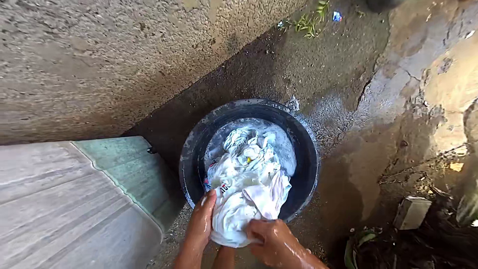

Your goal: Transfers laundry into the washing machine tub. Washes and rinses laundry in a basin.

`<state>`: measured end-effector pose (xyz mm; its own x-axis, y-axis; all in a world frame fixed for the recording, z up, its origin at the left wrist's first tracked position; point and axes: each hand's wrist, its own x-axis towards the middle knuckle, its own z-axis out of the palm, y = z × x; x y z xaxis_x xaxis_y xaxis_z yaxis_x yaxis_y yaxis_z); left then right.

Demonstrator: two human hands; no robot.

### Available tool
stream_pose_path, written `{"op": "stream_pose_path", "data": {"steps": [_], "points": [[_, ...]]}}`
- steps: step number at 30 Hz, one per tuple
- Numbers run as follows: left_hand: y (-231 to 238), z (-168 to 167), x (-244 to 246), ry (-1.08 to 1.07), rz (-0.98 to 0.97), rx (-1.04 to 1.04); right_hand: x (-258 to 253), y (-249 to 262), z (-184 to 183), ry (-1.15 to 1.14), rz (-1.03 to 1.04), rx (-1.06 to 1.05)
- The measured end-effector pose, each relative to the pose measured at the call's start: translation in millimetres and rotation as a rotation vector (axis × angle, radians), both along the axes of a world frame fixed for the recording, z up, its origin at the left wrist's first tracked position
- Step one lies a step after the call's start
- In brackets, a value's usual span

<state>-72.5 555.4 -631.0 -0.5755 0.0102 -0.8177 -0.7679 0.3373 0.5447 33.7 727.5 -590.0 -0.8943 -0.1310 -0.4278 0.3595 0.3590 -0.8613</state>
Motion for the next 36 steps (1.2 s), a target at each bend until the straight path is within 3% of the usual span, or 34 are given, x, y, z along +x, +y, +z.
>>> {"op": "stream_pose_path", "data": {"steps": [3, 5, 7, 9, 11, 13, 15, 17, 20, 22, 25, 27, 29, 31, 33, 36], "points": [[-15, -15, -8, 0.016, -0.244, -0.083, -25, 26, -30, -0.422, 0.073, -0.112], [-19, -35, -9, -0.016, -0.355, -0.123, -50, 45, -63, -0.440, -0.118, 0.053], [-12, -63, -2, -0.026, -0.342, -0.120, -85, 60, -107, -0.383, -0.272, 0.261], [3, -103, 9, 0.025, -0.310, -0.062, -122, 65, -161, -0.282, -0.254, 0.407], [21, -145, 21, 0.165, -0.409, -0.095, -154, 62, -220, -0.096, -0.091, 0.516], [38, -182, 25, 0.320, -0.522, -0.265, -173, 54, -268, 0.066, 0.142, 0.568], [46, -218, 17, 0.416, -0.558, -0.389, -179, 46, -301, 0.176, 0.314, 0.596], [45, -248, 3, 0.464, -0.575, -0.424, -172, 47, -325, 0.249, 0.325, 0.624], [43, -270, -35, 0.447, -0.690, -0.431, -168, 54, -335, 0.112, 0.230, 0.660], [48, -266, -66, 0.317, -0.824, -0.449, -170, 53, -325, -0.210, 0.196, 0.608], [66, -247, -100, -0.088, -1.114, -0.484, -177, 55, -300, -0.667, 0.321, 0.494], [72, -247, -106, -0.125, -1.076, -0.515, -180, 56, -283, -0.833, 0.411, 0.455], [79, -255, -117, -0.132, -1.027, -0.563, -180, 57, -273, -0.845, 0.399, 0.486], [80, -254, -126, -0.155, -1.160, -0.535, -181, 58, -268, -0.844, 0.468, 0.522], [78, -252, -127, -0.102, -1.211, -0.492, -186, 54, -279, -0.791, 0.352, 0.543], [77, -244, -126, 0.029, -0.966, -0.534, -220, 61, -270, -0.619, 0.186, 0.522]]}}
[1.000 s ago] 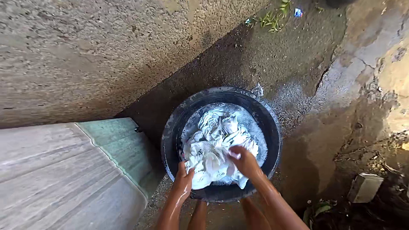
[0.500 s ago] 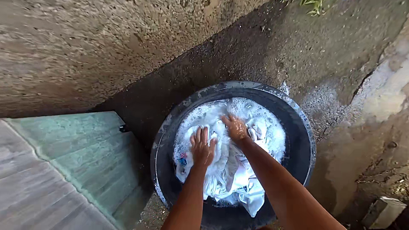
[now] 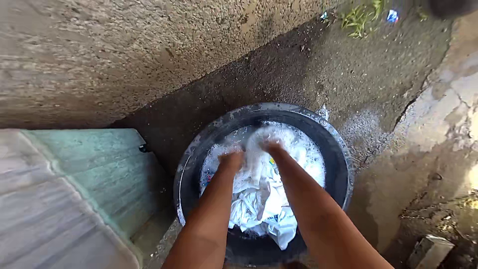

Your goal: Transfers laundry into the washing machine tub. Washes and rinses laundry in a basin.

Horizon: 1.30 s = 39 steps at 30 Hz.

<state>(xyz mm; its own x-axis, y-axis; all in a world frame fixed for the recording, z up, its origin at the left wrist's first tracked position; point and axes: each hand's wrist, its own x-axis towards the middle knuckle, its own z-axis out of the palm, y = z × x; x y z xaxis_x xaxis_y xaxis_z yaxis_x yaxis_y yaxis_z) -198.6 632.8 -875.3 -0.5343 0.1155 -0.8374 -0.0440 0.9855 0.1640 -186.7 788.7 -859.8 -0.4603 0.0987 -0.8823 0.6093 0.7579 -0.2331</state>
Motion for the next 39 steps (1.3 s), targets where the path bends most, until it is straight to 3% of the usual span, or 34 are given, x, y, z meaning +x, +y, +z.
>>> {"op": "stream_pose_path", "data": {"steps": [2, 5, 10, 18, 23, 28, 30, 33, 36, 39], "points": [[-6, 16, -4, 0.069, 0.161, 0.050, 2, 19, 13, 0.129, 0.011, -0.018], [-19, 75, 20, 0.050, 0.196, 0.140, 50, 34, 87, 0.116, -0.033, -0.097], [-28, 200, 89, 0.043, 0.295, 0.244, 135, 39, 213, 0.085, -0.297, -0.101], [-23, 406, 140, 0.047, 0.428, 0.430, 201, 41, 397, 0.195, -0.262, -0.113], [-34, 545, 153, 0.096, 0.284, 0.560, 216, 42, 521, 0.403, -0.190, -0.208], [-37, 660, 171, 0.167, 0.021, 0.769, 221, 33, 624, 0.543, 0.067, -0.348], [-36, 699, 178, 0.228, -0.057, 0.896, 218, 20, 651, 0.598, 0.174, -0.301], [-39, 748, 179, 0.325, -0.059, 1.009, 208, -2, 692, 0.619, 0.127, -0.231], [-55, 763, 182, 0.376, 0.144, 1.107, 202, -15, 728, 0.637, 0.023, -0.235], [-89, 754, 190, 0.299, 0.459, 1.169, 206, -30, 764, 0.670, -0.108, -0.289]]}}
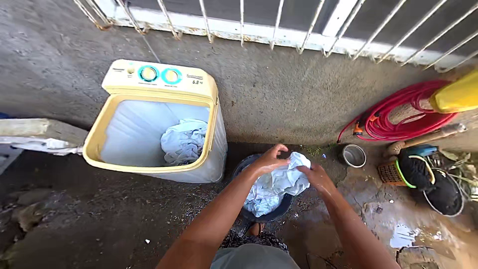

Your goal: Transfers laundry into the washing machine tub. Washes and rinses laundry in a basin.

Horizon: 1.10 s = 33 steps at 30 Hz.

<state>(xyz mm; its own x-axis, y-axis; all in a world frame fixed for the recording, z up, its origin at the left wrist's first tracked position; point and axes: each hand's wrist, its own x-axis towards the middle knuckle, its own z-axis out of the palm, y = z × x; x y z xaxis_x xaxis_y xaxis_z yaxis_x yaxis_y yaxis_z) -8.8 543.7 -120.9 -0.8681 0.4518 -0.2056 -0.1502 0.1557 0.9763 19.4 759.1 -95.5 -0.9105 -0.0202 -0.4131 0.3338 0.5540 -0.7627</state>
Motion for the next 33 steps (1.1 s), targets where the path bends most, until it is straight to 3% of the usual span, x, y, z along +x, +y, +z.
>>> {"op": "stream_pose_path", "data": {"steps": [4, 6, 8, 11, 14, 15, 18, 20, 22, 25, 29, 33], "points": [[-28, -78, 12, -0.335, 0.241, -0.007, 14, -26, 47, 0.120, -0.215, -0.251], [-24, -104, 29, -0.521, 0.279, -0.080, 23, -38, 69, 0.189, -0.348, -0.415], [-11, -122, 42, -0.687, 0.270, -0.019, 30, -45, 89, 0.249, -0.444, -0.624], [12, -117, 48, -0.853, 0.266, 0.444, 32, -36, 94, 0.307, -0.497, -1.038], [17, -103, 43, -0.911, 0.194, 0.922, 37, -15, 64, 0.322, -0.544, -1.246], [14, -98, 42, -0.860, 0.217, 0.965, 40, -8, 50, 0.335, -0.597, -1.255], [-8, -82, 47, -0.534, 0.248, 0.687, 48, 9, 3, 0.326, -0.816, -1.132], [3, -68, 27, -0.590, 0.229, 0.709, 50, 15, -29, 0.258, -0.921, -0.998], [25, -77, 6, -0.722, 0.184, 0.845, 50, 15, -61, 0.200, -1.003, -0.931], [51, -67, 2, -0.742, 0.206, 0.746, 51, 10, -97, 0.163, -1.076, -0.990], [72, -57, 8, -0.720, 0.183, 0.714, 59, -7, -105, 0.211, -1.094, -0.907], [54, -30, 13, -0.724, 0.159, 0.800, 68, -12, -72, 0.210, -0.984, -0.788]]}}
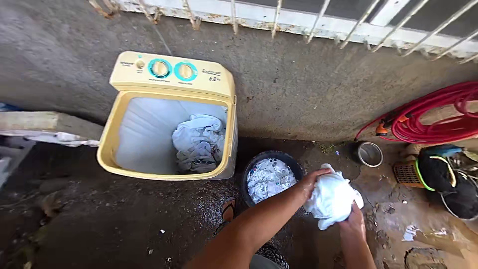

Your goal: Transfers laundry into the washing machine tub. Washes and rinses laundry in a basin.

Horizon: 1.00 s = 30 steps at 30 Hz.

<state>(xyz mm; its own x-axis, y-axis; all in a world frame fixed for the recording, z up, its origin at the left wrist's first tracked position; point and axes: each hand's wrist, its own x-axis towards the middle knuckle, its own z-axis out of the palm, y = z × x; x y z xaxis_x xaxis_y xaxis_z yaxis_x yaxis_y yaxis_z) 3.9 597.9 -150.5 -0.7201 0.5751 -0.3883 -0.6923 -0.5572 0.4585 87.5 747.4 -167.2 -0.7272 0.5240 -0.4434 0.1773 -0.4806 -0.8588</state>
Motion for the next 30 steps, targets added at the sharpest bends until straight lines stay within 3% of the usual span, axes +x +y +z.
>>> {"op": "stream_pose_path", "data": {"steps": [3, 6, 9, 14, 18, 21, 23, 26, 28, 30], "points": [[-34, 39, 1, 0.007, 0.019, 0.070, -3, -12, 48, 0.061, 0.134, 0.038], [-86, 90, -2, 0.080, -0.009, -0.023, -11, -36, 110, 0.101, 0.307, 0.082], [-137, 127, -18, 0.122, 0.028, 0.076, -24, -75, 168, 0.217, 0.429, 0.053], [-269, 197, -27, 0.375, 0.183, 0.176, -50, -175, 247, 0.439, 0.633, -0.147], [-381, 223, -13, 0.453, 0.468, 0.011, -79, -264, 281, 0.585, 0.814, -0.287], [-447, 203, -14, 0.303, 0.633, -0.169, -105, -332, 278, 0.496, 0.839, -0.277], [-485, 167, -14, 0.191, 0.611, -0.463, -124, -373, 257, 0.390, 0.923, -0.093], [-534, 89, -19, 0.012, 0.388, -0.952, -162, -414, 198, 0.216, 1.177, 0.325], [-559, 38, -23, -0.142, 0.308, -1.071, -183, -433, 152, 0.079, 1.332, 0.545], [-572, 10, -26, -0.196, 0.243, -1.108, -201, -447, 102, -0.047, 1.450, 0.684]]}}
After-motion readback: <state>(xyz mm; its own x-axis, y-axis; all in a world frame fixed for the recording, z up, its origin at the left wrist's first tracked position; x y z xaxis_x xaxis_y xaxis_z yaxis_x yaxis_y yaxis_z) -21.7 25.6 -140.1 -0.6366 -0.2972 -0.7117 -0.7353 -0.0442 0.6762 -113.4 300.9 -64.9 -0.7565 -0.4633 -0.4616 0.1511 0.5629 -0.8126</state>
